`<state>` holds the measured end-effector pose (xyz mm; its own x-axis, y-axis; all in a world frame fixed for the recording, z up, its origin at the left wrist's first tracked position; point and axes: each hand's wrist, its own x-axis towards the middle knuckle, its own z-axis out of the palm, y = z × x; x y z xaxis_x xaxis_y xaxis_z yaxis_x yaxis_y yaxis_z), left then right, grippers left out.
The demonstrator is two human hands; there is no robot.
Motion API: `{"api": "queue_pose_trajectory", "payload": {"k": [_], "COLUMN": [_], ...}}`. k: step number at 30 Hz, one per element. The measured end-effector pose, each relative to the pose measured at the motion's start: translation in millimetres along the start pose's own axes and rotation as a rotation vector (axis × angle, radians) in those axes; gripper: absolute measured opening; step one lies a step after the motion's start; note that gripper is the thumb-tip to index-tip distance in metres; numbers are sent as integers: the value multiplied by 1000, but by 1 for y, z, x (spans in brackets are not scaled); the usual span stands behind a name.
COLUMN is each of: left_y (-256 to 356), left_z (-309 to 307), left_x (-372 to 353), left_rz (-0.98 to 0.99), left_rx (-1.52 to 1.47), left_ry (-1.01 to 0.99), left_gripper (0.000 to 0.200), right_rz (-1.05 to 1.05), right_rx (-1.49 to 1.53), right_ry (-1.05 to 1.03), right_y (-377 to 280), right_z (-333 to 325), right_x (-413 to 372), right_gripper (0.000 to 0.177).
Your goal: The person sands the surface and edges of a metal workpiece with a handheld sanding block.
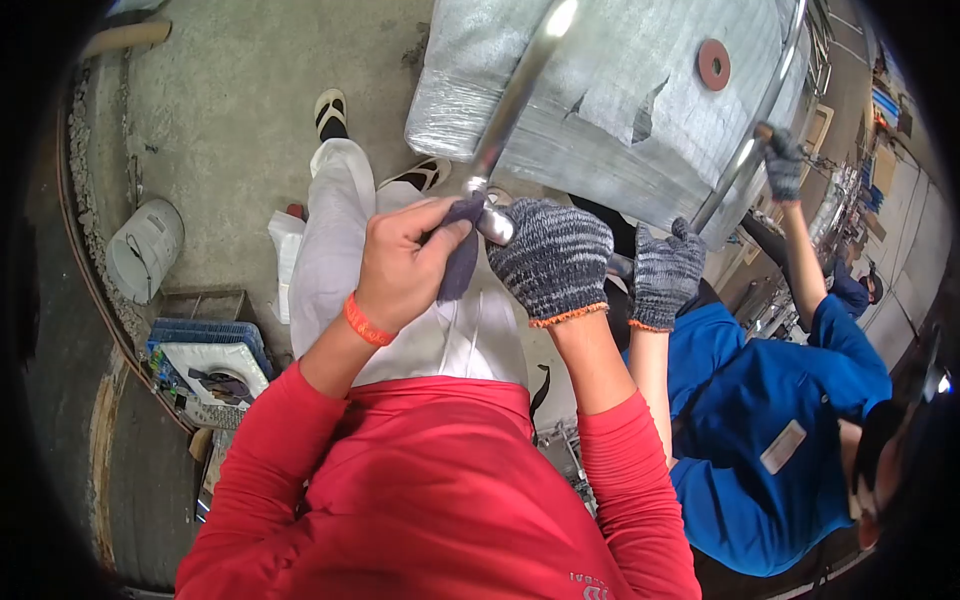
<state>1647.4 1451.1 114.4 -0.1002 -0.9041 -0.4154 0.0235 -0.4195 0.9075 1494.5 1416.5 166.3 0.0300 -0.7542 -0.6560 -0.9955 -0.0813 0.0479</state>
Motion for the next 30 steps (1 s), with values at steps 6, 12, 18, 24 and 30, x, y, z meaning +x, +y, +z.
{"api": "queue_pose_trajectory", "payload": {"k": [6, 12, 18, 24, 30], "left_y": [3, 35, 25, 65, 79], "left_z": [-8, -99, -141, -74, 12], "left_x": [-6, -29, 8, 122, 209], "left_rz": [-15, -421, -254, 301, 844], "left_rx": [-59, -398, -331, 519, 864], "left_ry": [-139, 60, 118, -446, -585], "left_gripper": [20, 21, 18, 16, 20], "right_rz": [-66, -92, -157, 189, 465], "right_rx": [-43, 145, -257, -48, 227], "right_ry": [-88, -224, 439, 486, 631], "right_y": [3, -8, -3, 30, 39], "right_z": [-7, -21, 22, 39, 63], "right_x": [4, 12, 0, -4, 10], "right_gripper": [38, 39, 17, 20, 23]}}
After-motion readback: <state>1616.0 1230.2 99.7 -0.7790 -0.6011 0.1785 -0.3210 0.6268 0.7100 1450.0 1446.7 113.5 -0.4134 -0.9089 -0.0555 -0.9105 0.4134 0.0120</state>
